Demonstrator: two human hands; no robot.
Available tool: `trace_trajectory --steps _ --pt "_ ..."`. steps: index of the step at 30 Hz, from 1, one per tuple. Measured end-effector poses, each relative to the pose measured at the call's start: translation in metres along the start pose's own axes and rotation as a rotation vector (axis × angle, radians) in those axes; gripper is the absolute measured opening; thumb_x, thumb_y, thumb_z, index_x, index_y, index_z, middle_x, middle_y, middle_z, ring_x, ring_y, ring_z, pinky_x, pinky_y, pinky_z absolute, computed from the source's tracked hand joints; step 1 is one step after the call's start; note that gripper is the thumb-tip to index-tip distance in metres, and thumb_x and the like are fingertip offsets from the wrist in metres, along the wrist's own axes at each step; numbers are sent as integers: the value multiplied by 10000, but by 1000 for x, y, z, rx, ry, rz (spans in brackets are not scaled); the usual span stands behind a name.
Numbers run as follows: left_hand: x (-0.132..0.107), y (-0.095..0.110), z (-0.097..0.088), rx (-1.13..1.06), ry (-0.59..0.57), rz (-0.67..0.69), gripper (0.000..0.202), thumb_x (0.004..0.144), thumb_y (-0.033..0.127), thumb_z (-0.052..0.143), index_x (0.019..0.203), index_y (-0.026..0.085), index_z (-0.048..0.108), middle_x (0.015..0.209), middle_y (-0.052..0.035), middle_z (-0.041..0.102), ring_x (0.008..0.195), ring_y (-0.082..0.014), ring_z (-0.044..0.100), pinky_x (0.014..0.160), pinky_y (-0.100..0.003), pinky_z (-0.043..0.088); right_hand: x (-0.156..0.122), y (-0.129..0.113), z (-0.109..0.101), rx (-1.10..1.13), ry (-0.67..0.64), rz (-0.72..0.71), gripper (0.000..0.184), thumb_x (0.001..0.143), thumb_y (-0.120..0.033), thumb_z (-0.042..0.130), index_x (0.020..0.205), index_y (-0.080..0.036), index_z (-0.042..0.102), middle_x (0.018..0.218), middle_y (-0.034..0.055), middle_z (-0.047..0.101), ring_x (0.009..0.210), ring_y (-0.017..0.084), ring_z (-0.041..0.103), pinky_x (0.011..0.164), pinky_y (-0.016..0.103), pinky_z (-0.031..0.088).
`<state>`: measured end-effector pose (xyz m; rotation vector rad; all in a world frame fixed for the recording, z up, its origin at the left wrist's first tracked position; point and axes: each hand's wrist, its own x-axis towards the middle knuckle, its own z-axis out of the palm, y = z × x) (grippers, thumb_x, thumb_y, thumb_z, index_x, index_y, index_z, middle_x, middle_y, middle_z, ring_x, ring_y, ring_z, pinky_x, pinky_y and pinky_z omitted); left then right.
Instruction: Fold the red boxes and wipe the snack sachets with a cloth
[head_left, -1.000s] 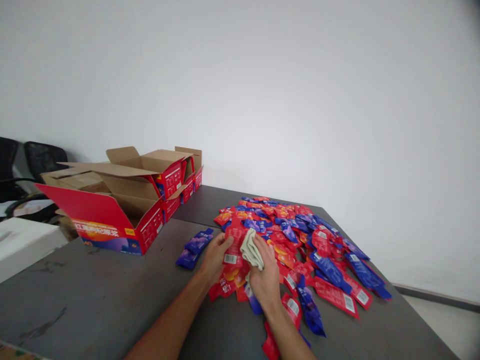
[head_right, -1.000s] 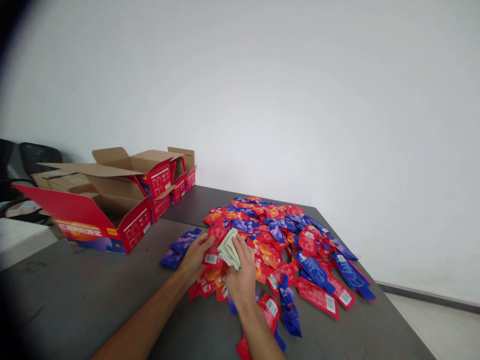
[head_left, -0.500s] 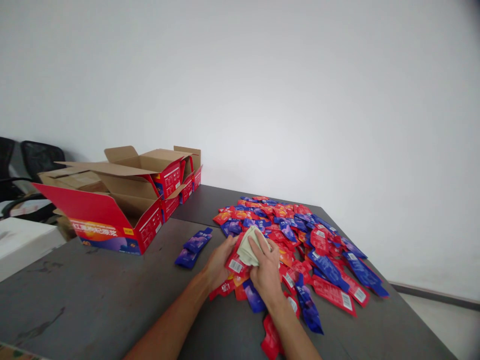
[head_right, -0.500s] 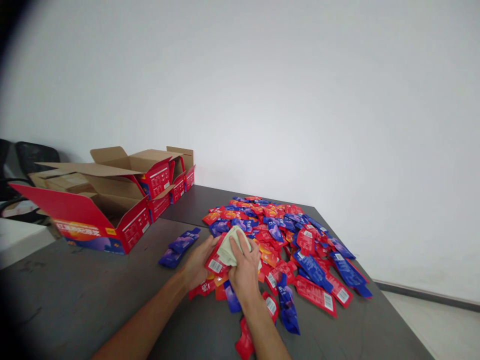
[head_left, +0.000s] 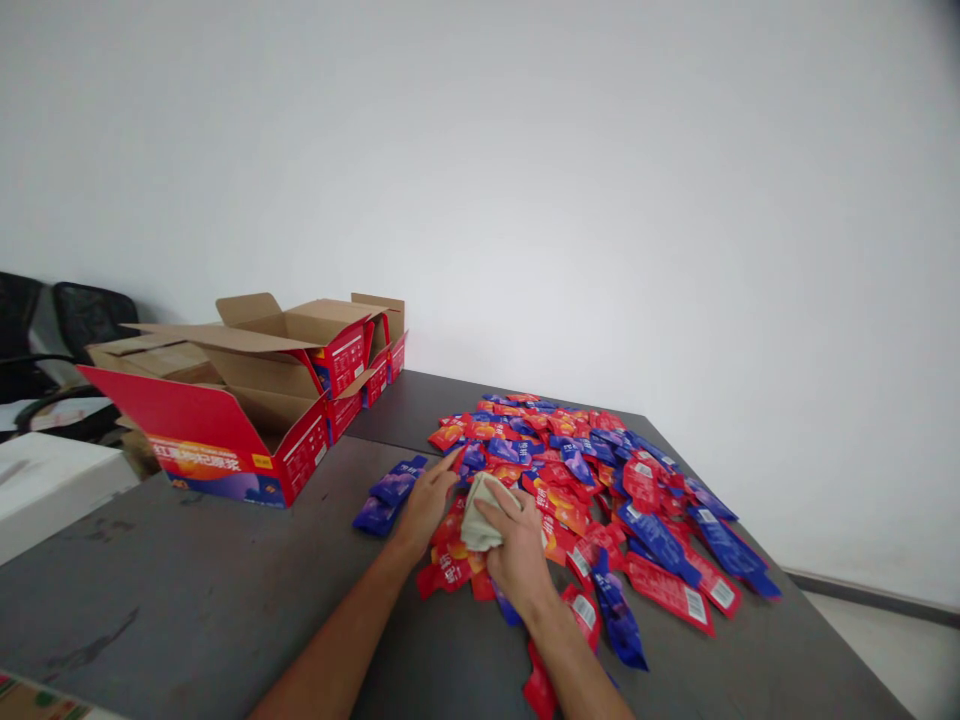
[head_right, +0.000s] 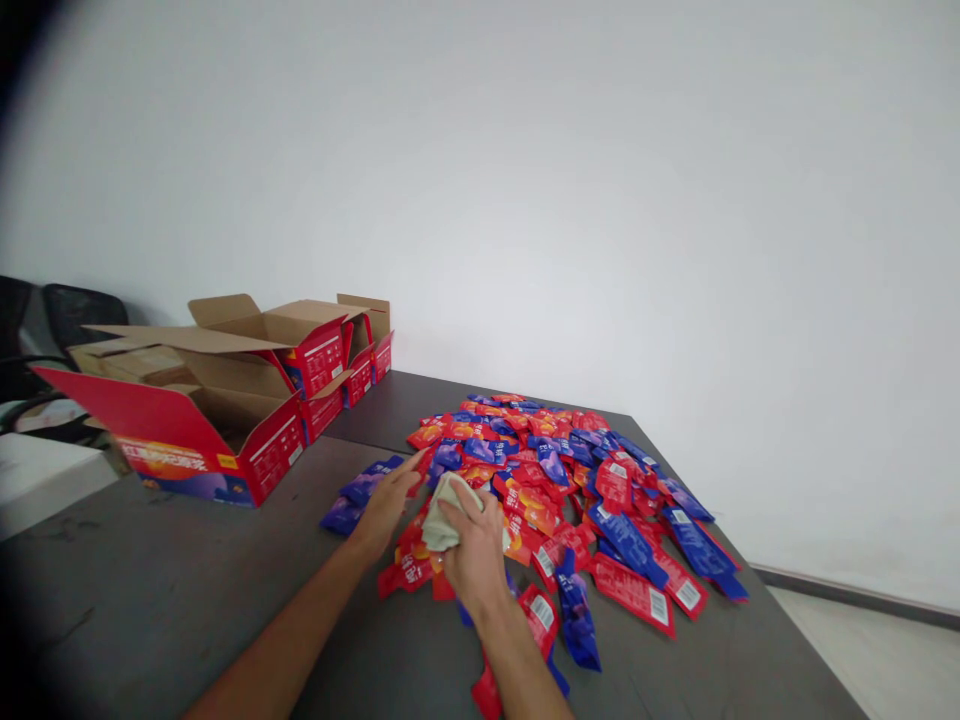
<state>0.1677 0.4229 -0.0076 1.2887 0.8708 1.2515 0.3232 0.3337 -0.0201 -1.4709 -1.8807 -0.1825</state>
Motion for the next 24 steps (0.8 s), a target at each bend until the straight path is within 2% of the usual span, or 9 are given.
trace_trajectory --steps 3,6,8,10,12,16,18,21,24 --pt "8 -8 -16 523 57 201 462 836 209 537 1284 207 650 1391 -74 593 1322 -245 494 1160 -418 317 0 12 0 -66 55 101 664 602 13 505 1149 -288 731 1414 -3 574 1135 288 483 968 464 434" --pt "11 -10 -31 905 203 213 481 837 198 549 1312 197 626 1426 -122 544 1304 -307 482 1129 -509 319 0 19 1 -121 76 164 627 606 10 510 1112 -274 750 1388 -5 595 1090 291 495 967 457 428" --pt "11 -9 -36 1027 316 199 493 840 183 539 1328 197 610 1461 -145 498 1350 -348 412 1122 -567 281 0 21 0 -142 98 205 588 635 -5 515 1108 -260 754 1380 5 602 1085 295 494 974 457 424" --pt "8 -8 -35 1017 345 228 494 820 177 559 1309 197 620 1476 -148 473 1404 -362 316 1140 -584 220 0 23 -1 -153 134 242 551 669 -19 513 1111 -243 753 1368 23 608 1070 291 498 965 454 429" --pt "4 -7 -29 871 212 274 452 765 189 628 1214 216 679 1401 -130 540 1385 -354 329 1156 -547 202 -1 24 -1 -153 171 255 531 692 -29 512 1123 -234 746 1356 42 613 1041 284 507 938 450 440" --pt "-12 -6 -11 516 -316 309 283 689 267 746 972 274 759 1051 -84 685 1086 -316 542 1079 -439 325 -1 28 -1 -148 221 244 562 667 -13 513 1131 -238 739 1349 64 613 1009 288 516 905 464 440" --pt "-20 -6 -6 485 -511 300 415 616 314 817 1026 294 749 1045 -74 679 1019 -310 558 1025 -416 370 -1 29 -1 -140 219 247 595 640 0 504 1132 -238 737 1350 67 611 1013 296 515 904 472 434" --pt "-29 -5 -5 555 -660 289 715 472 307 890 1160 301 698 1147 -71 638 1070 -327 541 990 -406 400 -1 28 -3 -99 209 253 613 631 4 501 1143 -241 734 1353 67 607 1038 304 518 916 478 423" --pt "-31 -2 -6 550 -660 271 669 504 232 856 1150 279 692 1150 -66 632 1055 -303 557 953 -371 426 0 26 -4 -69 213 254 596 649 4 502 1142 -238 733 1354 70 605 1043 300 520 924 478 424"
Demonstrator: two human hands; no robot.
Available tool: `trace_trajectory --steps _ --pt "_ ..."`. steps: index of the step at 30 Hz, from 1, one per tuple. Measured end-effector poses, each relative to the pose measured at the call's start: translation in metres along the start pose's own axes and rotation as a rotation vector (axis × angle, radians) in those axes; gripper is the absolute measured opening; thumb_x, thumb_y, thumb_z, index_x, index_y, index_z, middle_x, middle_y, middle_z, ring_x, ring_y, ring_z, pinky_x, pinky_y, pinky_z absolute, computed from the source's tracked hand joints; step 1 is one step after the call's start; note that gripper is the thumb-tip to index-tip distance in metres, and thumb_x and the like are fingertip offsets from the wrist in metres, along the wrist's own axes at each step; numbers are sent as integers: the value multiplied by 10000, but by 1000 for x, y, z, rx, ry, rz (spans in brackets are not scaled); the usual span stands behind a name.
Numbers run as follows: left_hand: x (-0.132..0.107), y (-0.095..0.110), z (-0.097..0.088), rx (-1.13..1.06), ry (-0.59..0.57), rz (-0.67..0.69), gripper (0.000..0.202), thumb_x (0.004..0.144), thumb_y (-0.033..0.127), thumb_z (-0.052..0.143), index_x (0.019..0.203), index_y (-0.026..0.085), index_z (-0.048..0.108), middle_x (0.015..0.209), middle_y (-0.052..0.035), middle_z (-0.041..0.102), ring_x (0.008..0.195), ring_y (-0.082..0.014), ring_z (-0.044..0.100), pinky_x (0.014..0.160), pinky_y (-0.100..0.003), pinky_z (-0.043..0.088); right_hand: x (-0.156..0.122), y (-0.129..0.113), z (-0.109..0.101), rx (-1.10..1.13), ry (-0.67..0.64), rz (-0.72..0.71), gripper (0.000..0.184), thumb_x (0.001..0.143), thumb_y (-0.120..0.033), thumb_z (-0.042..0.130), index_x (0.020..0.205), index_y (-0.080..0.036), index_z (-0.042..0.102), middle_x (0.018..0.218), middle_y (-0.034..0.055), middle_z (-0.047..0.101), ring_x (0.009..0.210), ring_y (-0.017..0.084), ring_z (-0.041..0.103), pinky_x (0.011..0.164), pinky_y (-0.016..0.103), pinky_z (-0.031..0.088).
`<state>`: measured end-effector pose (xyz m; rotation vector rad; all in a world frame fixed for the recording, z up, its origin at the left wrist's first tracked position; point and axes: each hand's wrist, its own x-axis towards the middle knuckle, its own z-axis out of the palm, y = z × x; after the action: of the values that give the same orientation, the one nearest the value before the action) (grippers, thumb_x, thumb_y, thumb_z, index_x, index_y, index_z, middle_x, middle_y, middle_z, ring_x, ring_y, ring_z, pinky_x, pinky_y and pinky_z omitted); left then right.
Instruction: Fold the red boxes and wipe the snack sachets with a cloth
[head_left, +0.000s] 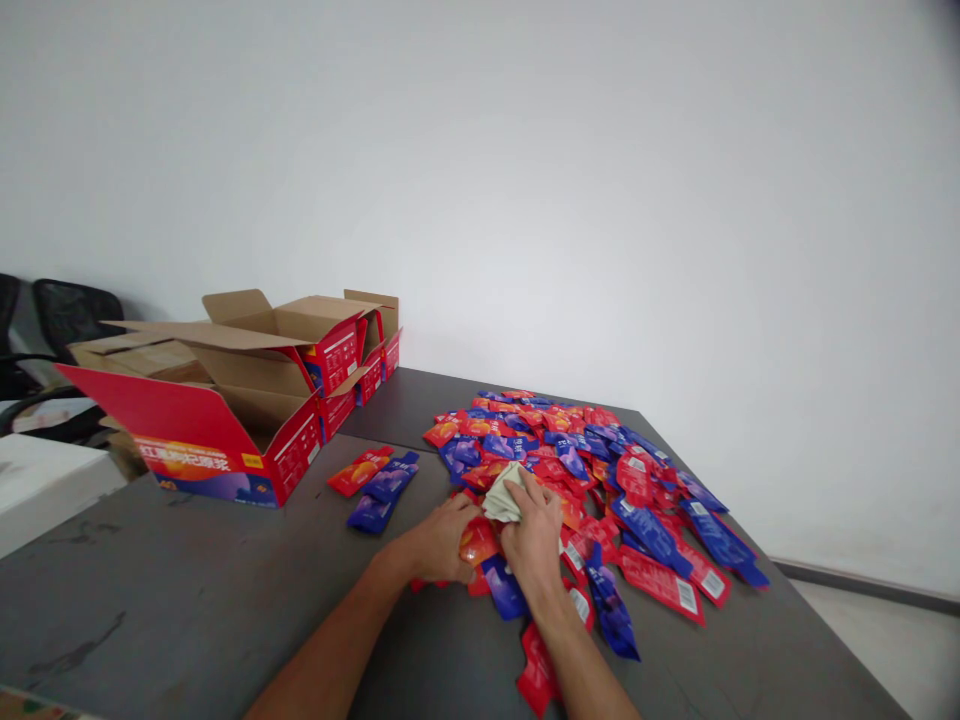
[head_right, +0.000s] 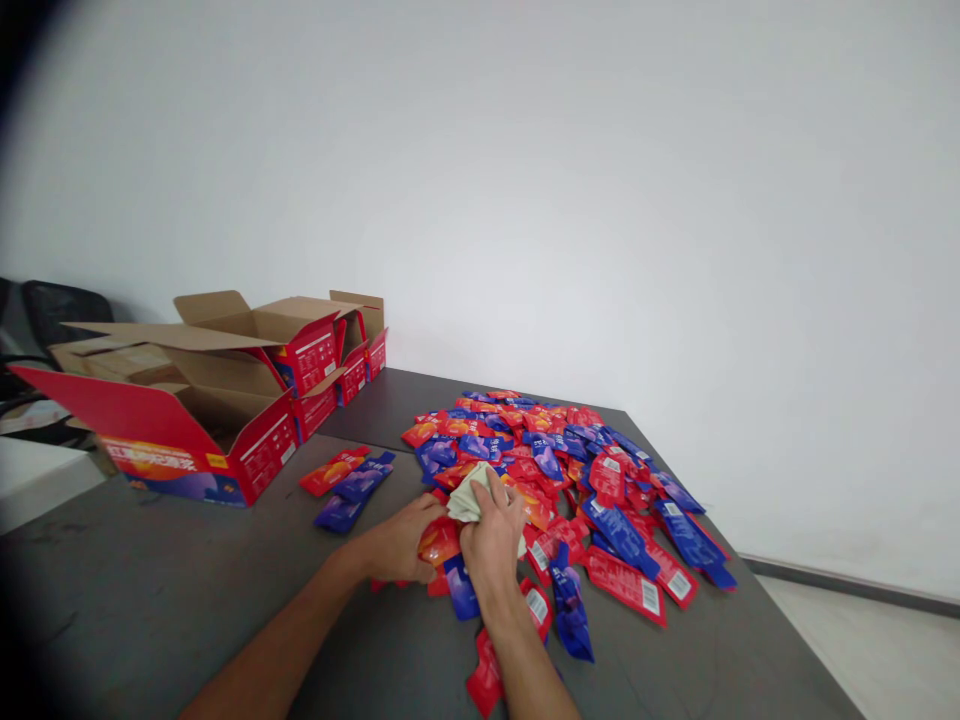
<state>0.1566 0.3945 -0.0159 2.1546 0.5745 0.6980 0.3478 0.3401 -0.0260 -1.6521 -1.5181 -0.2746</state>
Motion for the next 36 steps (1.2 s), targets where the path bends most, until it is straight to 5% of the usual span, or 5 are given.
trace_trajectory --steps 6,14,21,31,36 --pt "9 2 -6 -388 178 -152 325 737 207 704 1061 225 730 939 -25 717 866 -216 633 817 -282 467 2 -3 -2 32 16 1 638 618 35 468 1151 -202 726 1352 89 606 1076 299 504 940 471 442" --pt "22 8 -13 -1197 487 -368 284 878 321 626 1112 169 676 1011 -89 750 835 -223 710 781 -339 548 -2 -17 -2 218 -41 -145 707 665 45 457 1278 -255 639 1453 56 526 1184 265 483 1009 494 429" --pt "24 1 -9 -1366 459 -287 314 865 279 661 1164 184 656 1029 -71 744 870 -202 716 825 -316 554 -17 -45 3 162 -334 -419 877 592 2 509 1380 -382 545 1530 -48 440 1327 298 381 1065 530 386" --pt "23 15 9 -1378 256 -279 382 862 268 681 1233 182 654 1153 -95 714 1039 -225 680 919 -318 514 -8 -24 4 54 -109 -230 868 650 59 470 1418 -343 516 1564 -22 384 1315 311 389 1081 546 377" --pt "25 18 -1 -1436 302 -353 344 875 322 660 1186 174 657 1086 -81 731 974 -221 699 878 -312 531 -12 -37 4 98 -198 -342 827 645 13 538 1382 -361 553 1509 -17 473 1308 331 412 1043 551 387"
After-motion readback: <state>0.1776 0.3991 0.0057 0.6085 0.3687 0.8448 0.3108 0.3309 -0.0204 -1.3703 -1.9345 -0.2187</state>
